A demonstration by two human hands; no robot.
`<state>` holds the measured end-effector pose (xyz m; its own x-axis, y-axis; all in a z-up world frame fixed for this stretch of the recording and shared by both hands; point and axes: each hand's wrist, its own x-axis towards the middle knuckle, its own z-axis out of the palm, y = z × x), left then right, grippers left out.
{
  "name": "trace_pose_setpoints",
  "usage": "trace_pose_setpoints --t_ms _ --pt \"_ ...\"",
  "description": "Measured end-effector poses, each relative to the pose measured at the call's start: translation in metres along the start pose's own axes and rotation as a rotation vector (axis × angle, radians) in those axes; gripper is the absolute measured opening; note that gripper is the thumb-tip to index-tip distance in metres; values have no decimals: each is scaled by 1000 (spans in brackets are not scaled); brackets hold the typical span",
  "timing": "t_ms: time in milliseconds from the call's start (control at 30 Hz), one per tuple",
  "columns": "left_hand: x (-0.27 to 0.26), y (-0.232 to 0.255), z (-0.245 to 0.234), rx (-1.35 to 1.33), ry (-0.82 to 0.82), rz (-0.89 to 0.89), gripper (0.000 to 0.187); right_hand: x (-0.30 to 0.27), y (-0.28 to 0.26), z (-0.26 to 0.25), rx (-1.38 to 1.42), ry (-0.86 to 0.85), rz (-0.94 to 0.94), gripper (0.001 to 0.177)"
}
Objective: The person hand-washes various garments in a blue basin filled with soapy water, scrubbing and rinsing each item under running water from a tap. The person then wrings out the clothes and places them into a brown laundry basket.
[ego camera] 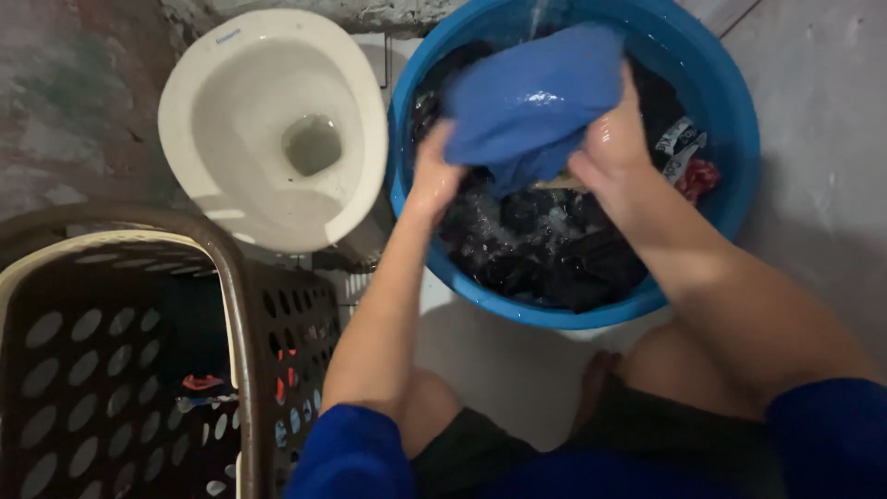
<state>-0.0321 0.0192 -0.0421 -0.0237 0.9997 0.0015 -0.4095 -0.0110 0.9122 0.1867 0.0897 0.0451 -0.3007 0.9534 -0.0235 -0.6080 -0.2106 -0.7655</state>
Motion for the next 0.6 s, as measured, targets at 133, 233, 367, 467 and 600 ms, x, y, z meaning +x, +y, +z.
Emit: trace_pose_setpoints --t_ms 133,233,367,467,600 --pt "-11 -17 3 110 -395 -36 132 -3 -16 14 250 117 109 29" --pt "-13 -18 23 469 -377 21 128 -12 -23 28 245 36 129 33" --pt "-12 2 49 787 -265 -152 104 -22 -62 30 -50 -343 -102 38" --pt "-14 24 56 730 -379 -277 107 -28 -86 21 -49 -379 -184 36" --pt "-21 34 67 1318 -231 -351 138 -32 -90 13 -49 -325 -205 36"
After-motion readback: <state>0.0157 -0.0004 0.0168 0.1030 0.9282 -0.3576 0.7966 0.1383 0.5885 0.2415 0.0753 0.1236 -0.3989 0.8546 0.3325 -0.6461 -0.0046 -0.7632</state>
